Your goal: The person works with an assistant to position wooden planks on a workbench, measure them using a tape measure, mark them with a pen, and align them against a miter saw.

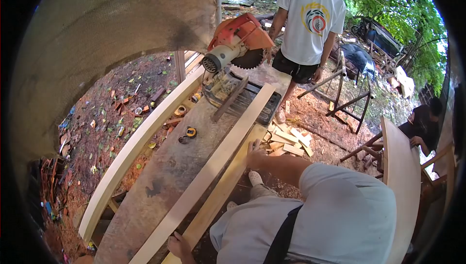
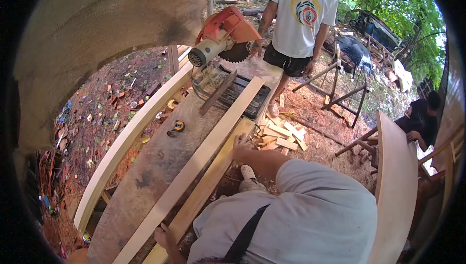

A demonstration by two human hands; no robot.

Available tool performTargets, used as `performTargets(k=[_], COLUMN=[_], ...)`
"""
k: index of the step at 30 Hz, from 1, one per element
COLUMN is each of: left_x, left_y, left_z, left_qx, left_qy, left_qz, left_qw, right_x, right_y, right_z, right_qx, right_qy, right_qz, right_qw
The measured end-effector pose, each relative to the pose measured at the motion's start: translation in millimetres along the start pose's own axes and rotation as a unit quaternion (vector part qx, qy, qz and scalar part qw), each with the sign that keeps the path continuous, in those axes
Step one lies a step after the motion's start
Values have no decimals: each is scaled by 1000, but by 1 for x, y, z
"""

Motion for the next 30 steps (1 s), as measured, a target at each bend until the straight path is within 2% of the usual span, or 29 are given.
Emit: performTargets(k=[2,5,12,14,15,16,17,18,20,21,22,23,24,25,26,28,29,30], left_x=[15,15,3,3,4,4,4,5,7,8,8,6,5,8,11,13,14,13], left_y=[-14,-15,-1,-1,-1,-2,-3,-4,-7,-7,-6,-4,-3,-6,-6,-9,-9,-8], left_z=[-5,-4,-2,-2,-2,-3,-4,-4,-6,-6,-6,-7,-7,-7,-8,-5,-3,-3], left_qx=[4,-7,-6,-3,0,0,15,30,44,56,52,53,56,60,61,92,102,99], left_qy=[-9,-16,9,11,14,14,9,2,-10,-19,-20,-28,-36,-25,-29,17,50,43], left_qz=[-5,-6,4,8,13,14,5,-4,0,3,7,7,5,14,10,-5,-8,-16], left_qw=[1000,1000,1000,1000,1000,1000,1000,1000,999,998,998,998,998,998,998,996,993,994], right_x=[8,-6,-1,-8,-18,-30,-37,-56,-90,-75,-63,-104,-90,-75,-78,-51,-54,-61], right_y=[-3,-1,0,1,4,3,2,-3,-32,-53,-74,-99,-127,-151,-164,-196,-198,-199], right_z=[-7,10,5,20,16,8,6,20,73,81,89,154,177,208,253,311,329,347], right_qx=[34,18,16,10,10,-115,-233,-231,-332,-423,-501,-583,-606,-685,-634,-596,-596,-634], right_qy=[54,10,2,73,74,-64,-199,-199,-396,-439,-471,-389,-409,-434,-598,-701,-705,-673], right_qz=[-12,-10,-4,-7,-7,129,257,258,135,15,-106,0,-30,-114,-174,-185,-188,-175], right_qw=[998,1000,1000,997,997,983,917,917,845,793,718,714,682,574,459,346,336,338])
Point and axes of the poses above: each hand's wrist, its own z-axis away from the middle knuckle, its own x-axis out of the palm, y = z × x, the point moved 2 cm from there along -z, towards the middle knuckle, and after that the axes turned 8 degrees about -y, right-handed, at the moved point
